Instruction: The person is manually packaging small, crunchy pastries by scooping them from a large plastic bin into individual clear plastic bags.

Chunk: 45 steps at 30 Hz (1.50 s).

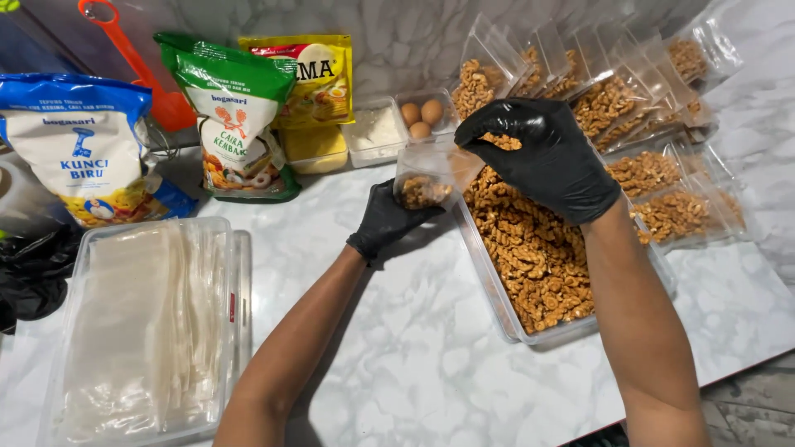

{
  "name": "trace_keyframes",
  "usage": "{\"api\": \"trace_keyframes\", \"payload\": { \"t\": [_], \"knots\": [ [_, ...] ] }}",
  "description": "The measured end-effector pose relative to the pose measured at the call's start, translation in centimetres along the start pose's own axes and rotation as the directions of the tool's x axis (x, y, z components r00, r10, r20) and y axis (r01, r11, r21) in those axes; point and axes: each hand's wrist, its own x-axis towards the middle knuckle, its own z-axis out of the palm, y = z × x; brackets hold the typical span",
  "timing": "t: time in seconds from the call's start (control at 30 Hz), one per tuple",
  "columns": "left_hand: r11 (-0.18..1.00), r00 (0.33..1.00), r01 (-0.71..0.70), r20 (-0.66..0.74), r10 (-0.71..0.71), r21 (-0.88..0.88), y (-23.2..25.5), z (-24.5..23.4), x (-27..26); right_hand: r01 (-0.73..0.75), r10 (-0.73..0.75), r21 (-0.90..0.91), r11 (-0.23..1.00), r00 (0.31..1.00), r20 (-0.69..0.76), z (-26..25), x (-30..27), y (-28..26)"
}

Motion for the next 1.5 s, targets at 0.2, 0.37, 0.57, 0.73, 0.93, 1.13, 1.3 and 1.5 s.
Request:
{"api": "trace_keyframes", "payload": {
  "t": [0.2,0.37,0.57,0.73,0.93,1.13,1.3,1.5],
  "knots": [
    [0.998,0.998,-0.054,-0.023,0.055,0.041,-0.6,0.3,0.1,-0.011,0.016,-0.050,0.999,0.994,0.108,0.4,0.6,1.0],
    [0.995,0.997,-0.082,-0.009,0.083,0.054,1.3,0.2,0.5,-0.009,0.026,-0.113,0.994,0.988,0.152,0.6,0.3,3.2],
    [0.997,0.997,-0.072,-0.011,0.073,0.026,-1.3,-0.1,0.4,-0.040,0.041,-0.010,0.999,0.968,0.246,-0.4,1.8,0.5],
    [0.997,0.997,-0.072,-0.029,0.072,0.006,-1.8,0.1,0.0,-0.120,0.110,0.040,0.992,0.976,0.189,-1.0,0.4,-0.6],
    [0.997,0.996,0.077,-0.041,-0.077,-0.005,-0.4,0.4,0.3,-0.080,0.085,-0.037,0.996,0.983,0.163,-3.2,-0.5,-2.5],
    [0.971,0.971,0.236,-0.049,-0.234,0.037,0.9,0.9,0.2,-0.049,0.070,-0.171,0.984,0.990,0.121,-7.6,-4.7,-2.9],
    [0.948,0.946,0.318,-0.066,-0.316,0.019,2.8,1.4,0.3,-0.077,0.102,-0.222,0.972,0.989,0.103,-10.3,-9.2,-2.9],
    [0.936,0.937,0.340,-0.116,-0.329,0.089,3.1,1.8,0.3,-0.584,0.583,0.015,0.811,0.811,0.054,-10.8,-16.6,-0.8]
  ]
}}
